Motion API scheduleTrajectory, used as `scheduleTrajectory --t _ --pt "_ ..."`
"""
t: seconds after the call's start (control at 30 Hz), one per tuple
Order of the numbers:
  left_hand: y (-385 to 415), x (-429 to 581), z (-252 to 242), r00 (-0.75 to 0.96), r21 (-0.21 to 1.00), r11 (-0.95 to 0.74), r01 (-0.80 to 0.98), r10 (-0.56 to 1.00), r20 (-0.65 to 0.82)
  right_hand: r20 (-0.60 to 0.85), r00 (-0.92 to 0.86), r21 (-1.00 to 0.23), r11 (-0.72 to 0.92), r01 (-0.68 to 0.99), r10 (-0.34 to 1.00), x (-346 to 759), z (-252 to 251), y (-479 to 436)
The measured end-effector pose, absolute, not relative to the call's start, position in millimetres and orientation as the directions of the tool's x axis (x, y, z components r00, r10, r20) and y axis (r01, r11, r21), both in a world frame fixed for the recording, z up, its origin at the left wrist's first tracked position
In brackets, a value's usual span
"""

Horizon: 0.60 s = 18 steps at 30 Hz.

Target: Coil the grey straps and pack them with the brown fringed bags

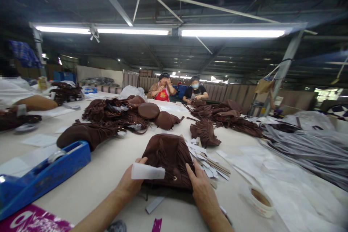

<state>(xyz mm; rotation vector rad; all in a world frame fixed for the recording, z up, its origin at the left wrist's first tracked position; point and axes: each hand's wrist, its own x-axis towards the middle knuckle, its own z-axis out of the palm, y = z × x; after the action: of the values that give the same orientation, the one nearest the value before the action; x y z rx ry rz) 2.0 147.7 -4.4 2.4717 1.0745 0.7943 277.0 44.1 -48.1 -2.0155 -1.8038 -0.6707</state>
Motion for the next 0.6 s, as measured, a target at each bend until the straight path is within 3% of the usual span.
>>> scheduleTrajectory --t 0.13,0.23,0.43,0.6 --pt "152.3 -9.7 -12.6 0.531 0.433 -0.636 0.639 0.772 0.350 0.493 0.195 -0.088 -0.175 0.981 0.848 283.6 -54.2 44.8" --pt "155.3 -13.1 -16.1 0.576 0.367 -0.663 0.653 0.749 0.328 0.451 0.216 -0.122 -0.180 0.976 0.866 282.1 -53.2 47.1" --pt "151.3 -8.2 -14.2 0.595 0.306 -0.677 0.669 0.735 0.325 0.460 0.219 -0.010 -0.241 0.970 0.861 266.6 -31.9 38.5" --pt "133.0 -1.6 7.0 0.603 0.191 -0.698 0.690 0.700 0.382 0.629 0.013 0.067 -0.071 0.995 0.777 248.4 -22.5 22.5"
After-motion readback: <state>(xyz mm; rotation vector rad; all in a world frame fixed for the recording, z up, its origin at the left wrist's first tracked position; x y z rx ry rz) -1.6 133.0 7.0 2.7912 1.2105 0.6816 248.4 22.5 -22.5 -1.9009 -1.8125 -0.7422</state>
